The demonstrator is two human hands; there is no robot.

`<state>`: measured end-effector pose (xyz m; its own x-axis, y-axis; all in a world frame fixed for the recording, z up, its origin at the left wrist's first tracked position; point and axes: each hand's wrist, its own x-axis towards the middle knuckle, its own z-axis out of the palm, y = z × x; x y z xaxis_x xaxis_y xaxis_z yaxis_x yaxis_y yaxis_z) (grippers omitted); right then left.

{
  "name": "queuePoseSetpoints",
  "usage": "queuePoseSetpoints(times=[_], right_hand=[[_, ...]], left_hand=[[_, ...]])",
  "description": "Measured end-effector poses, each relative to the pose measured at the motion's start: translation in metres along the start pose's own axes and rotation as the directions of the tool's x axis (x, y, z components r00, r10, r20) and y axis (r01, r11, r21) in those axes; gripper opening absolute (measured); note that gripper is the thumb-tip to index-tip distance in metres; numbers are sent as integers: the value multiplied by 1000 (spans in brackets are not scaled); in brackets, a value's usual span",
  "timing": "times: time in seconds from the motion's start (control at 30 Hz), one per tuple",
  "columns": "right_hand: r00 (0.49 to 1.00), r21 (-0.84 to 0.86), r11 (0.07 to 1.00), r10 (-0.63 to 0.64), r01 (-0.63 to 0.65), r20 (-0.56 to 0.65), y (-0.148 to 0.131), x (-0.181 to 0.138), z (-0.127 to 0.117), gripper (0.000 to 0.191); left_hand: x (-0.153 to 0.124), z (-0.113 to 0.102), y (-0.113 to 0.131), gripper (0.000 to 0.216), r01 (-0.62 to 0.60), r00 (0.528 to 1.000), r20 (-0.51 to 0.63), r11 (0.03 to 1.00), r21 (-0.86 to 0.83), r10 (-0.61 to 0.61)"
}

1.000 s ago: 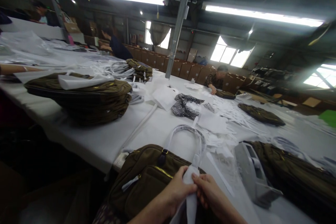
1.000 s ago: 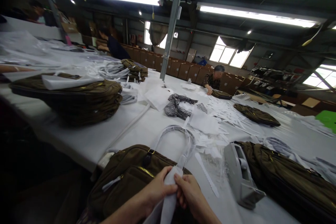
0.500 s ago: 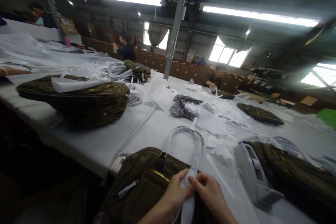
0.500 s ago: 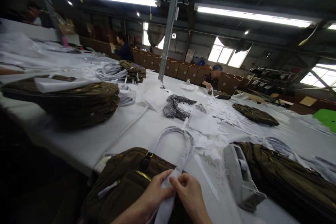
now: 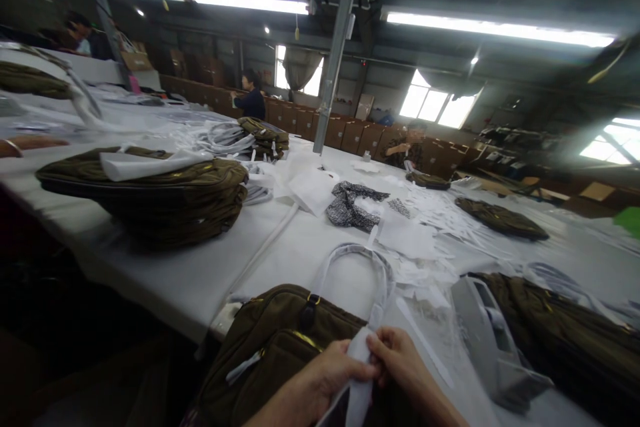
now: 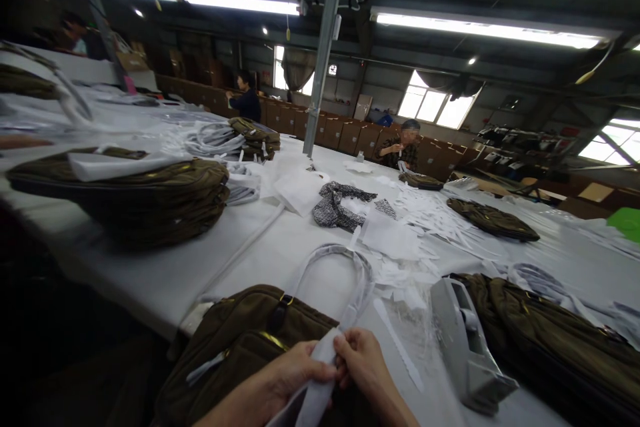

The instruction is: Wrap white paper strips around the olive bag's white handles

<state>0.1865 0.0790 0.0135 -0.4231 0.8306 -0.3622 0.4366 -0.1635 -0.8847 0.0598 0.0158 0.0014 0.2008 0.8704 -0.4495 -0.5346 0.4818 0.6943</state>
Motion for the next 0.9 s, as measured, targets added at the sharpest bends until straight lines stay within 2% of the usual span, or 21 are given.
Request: queuePoseSetpoints(times=[0.1,0.17,0.33,0.57,0.83,0.9], right_hand=[[1000,18,1000,-11,11,8,-1,0,0,44],[1000,32,999,-7,7,5,-1,-1,1,44],[1000,70,997,26,-25,-17,6,1,3,44],[989,28,1000,-6,10,-145,11,1,9,35],[971,104,994,-7,33,-238,16,1,19,29],[969,86,995,-20,43,-247,12,-1,12,29]], left_hand=[[4,2,0,38,70,998,6,997,-15,-70],[7,2,-1,34,81,996,-25,997,0,-81],[12,5,-5,15,20,996,-86,999,36,-17],[15,9,-11,16,-30,984,-174,996,80,44],[25,-1,-21,12,-32,986,-155,989,144,55],[27,-4,-22,9,-19,983,-177,984,178,51]])
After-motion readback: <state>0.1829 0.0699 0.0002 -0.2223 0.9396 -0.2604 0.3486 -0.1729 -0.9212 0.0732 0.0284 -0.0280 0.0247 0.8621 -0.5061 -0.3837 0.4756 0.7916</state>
